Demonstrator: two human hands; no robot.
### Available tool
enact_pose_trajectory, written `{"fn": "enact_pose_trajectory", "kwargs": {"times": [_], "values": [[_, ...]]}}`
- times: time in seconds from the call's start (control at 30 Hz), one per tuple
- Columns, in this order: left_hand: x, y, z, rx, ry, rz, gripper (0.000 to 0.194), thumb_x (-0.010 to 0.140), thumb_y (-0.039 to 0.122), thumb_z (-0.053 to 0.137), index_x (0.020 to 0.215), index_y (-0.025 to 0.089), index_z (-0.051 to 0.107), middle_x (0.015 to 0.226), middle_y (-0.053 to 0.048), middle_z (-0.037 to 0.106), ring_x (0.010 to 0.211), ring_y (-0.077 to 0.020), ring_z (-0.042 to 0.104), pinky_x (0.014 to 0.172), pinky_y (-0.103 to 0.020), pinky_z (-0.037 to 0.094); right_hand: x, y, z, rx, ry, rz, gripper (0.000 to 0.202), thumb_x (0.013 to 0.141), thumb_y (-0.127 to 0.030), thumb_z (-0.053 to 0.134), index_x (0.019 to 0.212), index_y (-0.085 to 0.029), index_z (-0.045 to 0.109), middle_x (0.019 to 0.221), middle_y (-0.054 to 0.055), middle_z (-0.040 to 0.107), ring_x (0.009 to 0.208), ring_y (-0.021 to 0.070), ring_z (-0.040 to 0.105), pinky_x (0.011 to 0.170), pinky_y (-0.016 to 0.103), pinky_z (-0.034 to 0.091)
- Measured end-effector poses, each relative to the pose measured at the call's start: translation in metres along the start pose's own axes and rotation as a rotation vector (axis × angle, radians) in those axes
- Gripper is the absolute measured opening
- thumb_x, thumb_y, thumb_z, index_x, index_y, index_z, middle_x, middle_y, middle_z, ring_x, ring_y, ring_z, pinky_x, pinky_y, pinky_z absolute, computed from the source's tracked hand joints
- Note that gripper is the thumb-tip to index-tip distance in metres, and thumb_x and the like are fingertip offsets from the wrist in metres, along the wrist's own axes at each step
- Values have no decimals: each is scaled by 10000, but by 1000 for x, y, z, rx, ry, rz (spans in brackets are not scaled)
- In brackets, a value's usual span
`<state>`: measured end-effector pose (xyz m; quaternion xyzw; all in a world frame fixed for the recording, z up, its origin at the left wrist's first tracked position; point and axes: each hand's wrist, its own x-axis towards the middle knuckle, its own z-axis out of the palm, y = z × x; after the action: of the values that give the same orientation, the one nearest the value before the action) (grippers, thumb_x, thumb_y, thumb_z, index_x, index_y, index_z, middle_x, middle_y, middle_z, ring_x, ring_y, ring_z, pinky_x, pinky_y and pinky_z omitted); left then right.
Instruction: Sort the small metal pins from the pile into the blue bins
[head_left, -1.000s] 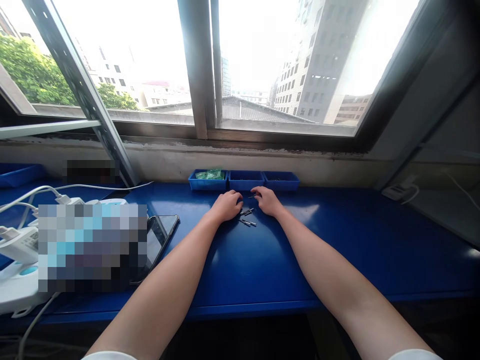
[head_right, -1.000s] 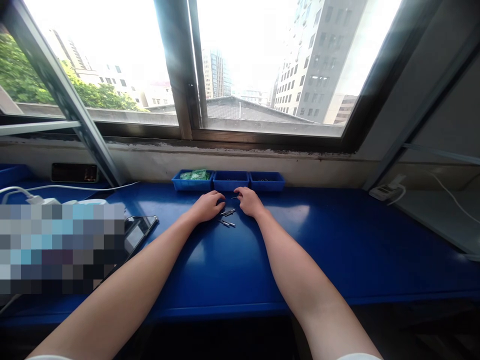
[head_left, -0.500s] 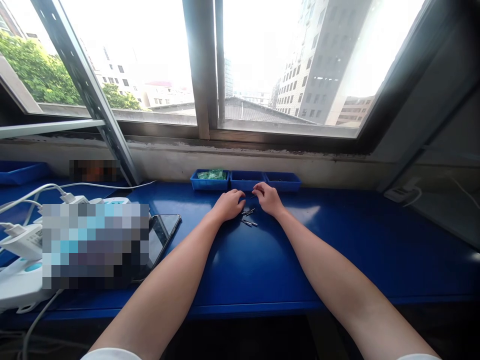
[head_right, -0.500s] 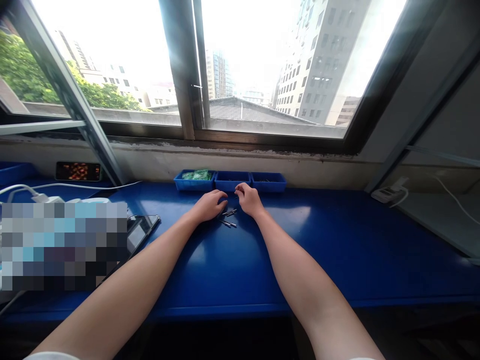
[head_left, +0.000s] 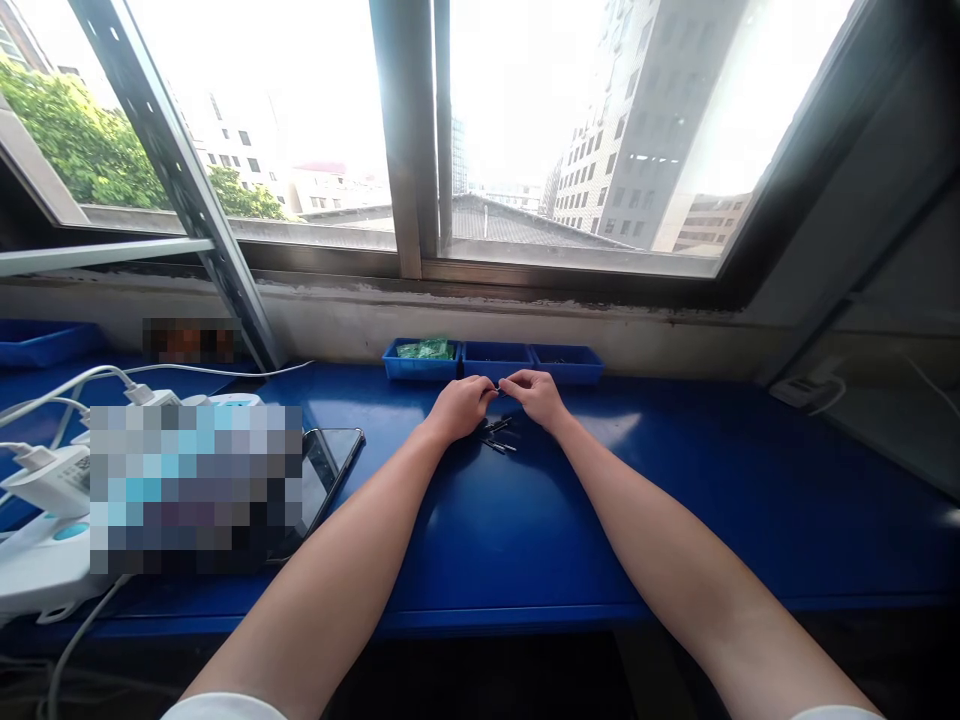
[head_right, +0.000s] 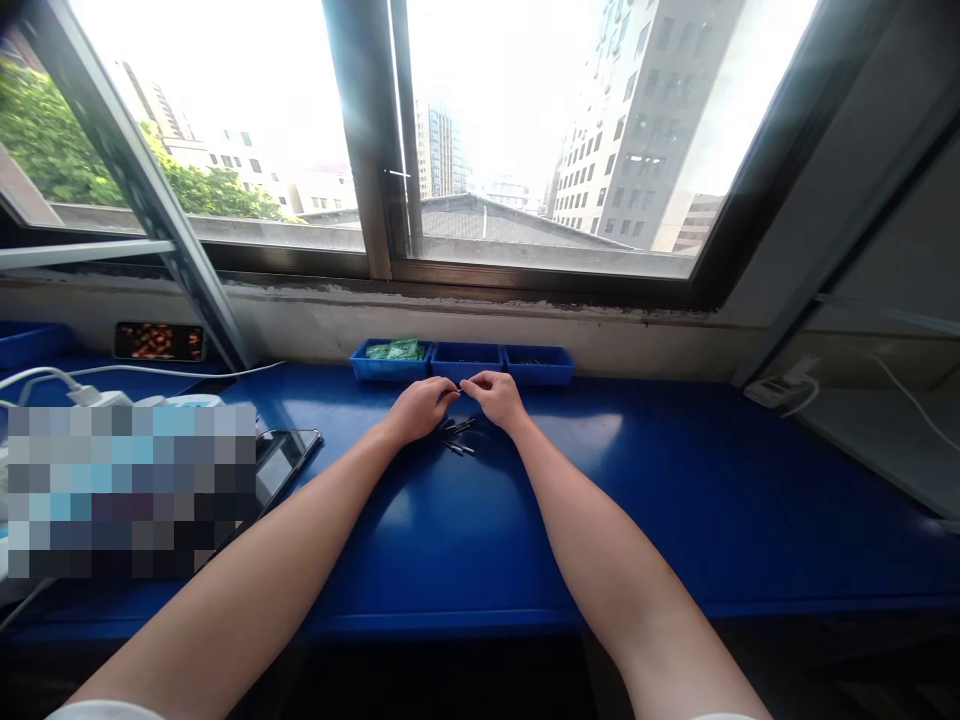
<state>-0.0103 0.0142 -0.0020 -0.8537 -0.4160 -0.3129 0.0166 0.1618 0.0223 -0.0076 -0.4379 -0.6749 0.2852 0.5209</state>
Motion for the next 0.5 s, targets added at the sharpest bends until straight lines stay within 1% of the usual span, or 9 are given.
{"fn": "enact_pose_trajectory", "kwargs": {"times": [0.07, 0.13, 0.23, 0.3, 0.4, 0.5], "values": [[0, 1, -1, 35, 6, -30, 210, 896, 283, 443, 912, 181, 626, 901, -61, 663, 822, -204, 613, 723, -293, 446, -1, 0, -2, -81, 15, -51, 257, 670, -421, 669, 729, -172, 668, 719, 36, 673, 670, 162, 602, 643, 281, 470], [1, 2, -3, 61, 9, -64, 204, 898, 273, 438, 908, 180, 619, 905, -61, 663, 824, -206, 612, 719, -297, 443, -2, -1, -4, -147, 8, -91, 221, 679, -388, 665, 735, -175, 674, 732, 37, 677, 683, 162, 607, 656, 283, 471], [1, 3, -5, 72, 4, -113, 201, 902, 256, 427, 909, 182, 614, 915, -60, 663, 835, -206, 612, 718, -297, 440, -4, -3, -5, -143, -35, -119, 207, 682, -361, 663, 760, -171, 688, 742, 41, 683, 692, 160, 613, 647, 271, 467], [1, 3, -6, 68, -3, -133, 198, 901, 248, 427, 911, 184, 614, 925, -59, 664, 846, -205, 613, 724, -294, 441, -5, -5, -6, -113, -72, -112, 216, 668, -360, 673, 760, -166, 696, 733, 41, 683, 672, 155, 608, 616, 259, 460], [1, 1, -6, 60, -6, -142, 199, 902, 249, 427, 914, 188, 615, 934, -55, 666, 858, -204, 613, 737, -292, 444, -6, -7, -8, -108, -113, -70, 228, 648, -382, 684, 702, -162, 703, 656, 28, 665, 584, 139, 570, 541, 246, 428], [1, 0, -4, 44, -7, -134, 225, 912, 281, 409, 968, 193, 609, 967, -55, 666, 891, -205, 613, 766, -293, 448, -7, -8, -9, -130, -104, -52, 239, 644, -400, 681, 679, -165, 712, 620, 20, 660, 551, 137, 556, 525, 248, 415]]}}
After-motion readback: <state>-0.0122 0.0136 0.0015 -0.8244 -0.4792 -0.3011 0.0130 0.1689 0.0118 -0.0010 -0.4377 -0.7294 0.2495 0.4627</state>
